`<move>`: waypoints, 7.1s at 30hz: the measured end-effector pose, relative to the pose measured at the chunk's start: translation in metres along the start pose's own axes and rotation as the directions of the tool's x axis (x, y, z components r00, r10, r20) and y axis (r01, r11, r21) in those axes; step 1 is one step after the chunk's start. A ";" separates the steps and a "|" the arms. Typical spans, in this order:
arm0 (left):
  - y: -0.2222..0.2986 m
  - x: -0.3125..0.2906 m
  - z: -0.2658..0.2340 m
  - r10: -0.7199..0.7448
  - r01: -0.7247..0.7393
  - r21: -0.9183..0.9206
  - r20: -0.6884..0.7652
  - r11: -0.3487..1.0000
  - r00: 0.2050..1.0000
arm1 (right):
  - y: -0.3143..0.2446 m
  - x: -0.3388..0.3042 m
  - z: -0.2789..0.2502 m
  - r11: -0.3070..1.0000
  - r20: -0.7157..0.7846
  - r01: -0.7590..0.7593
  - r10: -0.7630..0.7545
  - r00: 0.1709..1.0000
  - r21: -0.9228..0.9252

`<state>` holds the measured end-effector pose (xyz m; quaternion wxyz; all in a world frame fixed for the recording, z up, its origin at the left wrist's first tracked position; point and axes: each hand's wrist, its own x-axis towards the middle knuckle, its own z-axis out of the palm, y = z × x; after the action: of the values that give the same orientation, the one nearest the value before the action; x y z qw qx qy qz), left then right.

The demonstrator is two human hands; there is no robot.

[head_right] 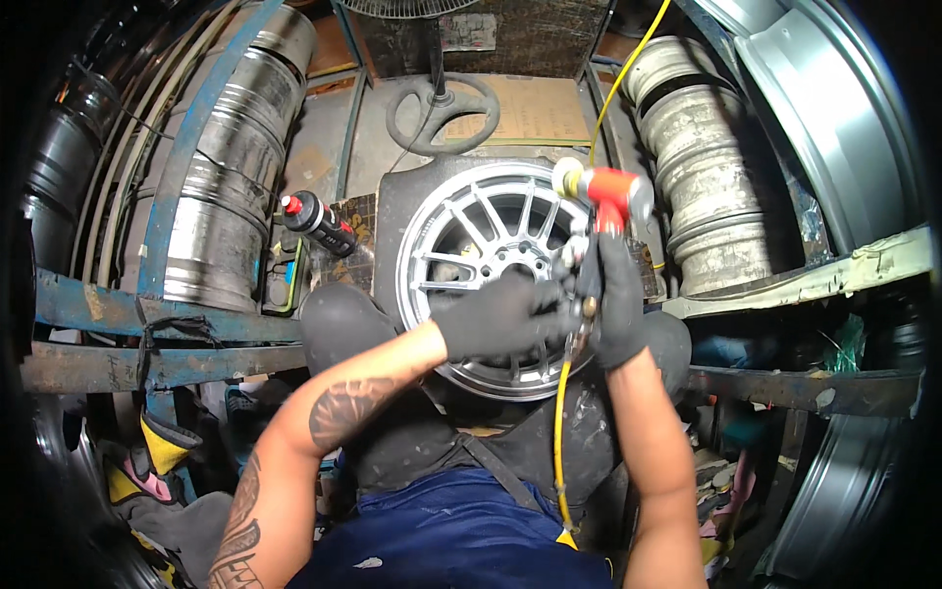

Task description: The person uses a pneumatic polishing tool to buff the surface of a silver alloy wheel rim. They rotate the rim by hand to access different sections and briefly apply a liquid from a bottle before continuing to polish.

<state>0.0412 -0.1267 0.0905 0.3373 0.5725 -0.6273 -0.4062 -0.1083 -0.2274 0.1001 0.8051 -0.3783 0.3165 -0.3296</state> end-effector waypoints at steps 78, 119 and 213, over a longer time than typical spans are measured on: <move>-0.049 0.092 -0.027 -0.823 -0.182 -0.979 -0.028 -0.093 0.567 | 0.026 0.163 0.076 0.355 0.162 0.031 0.344 0.925 -0.934; -0.045 0.071 -0.037 -0.833 -0.078 -0.996 -0.010 -0.039 0.553 | 0.045 0.152 0.047 0.319 0.242 0.157 0.250 0.937 -0.935; -0.053 0.087 -0.021 -0.856 0.036 -0.998 0.064 -0.053 0.512 | 0.043 0.150 0.051 0.441 0.210 0.047 0.329 0.921 -0.896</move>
<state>0.0728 -0.2159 0.0490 0.6178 0.5001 0.1965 -0.5742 0.0306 -0.3009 0.0522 0.5554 -0.7664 0.3215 0.0280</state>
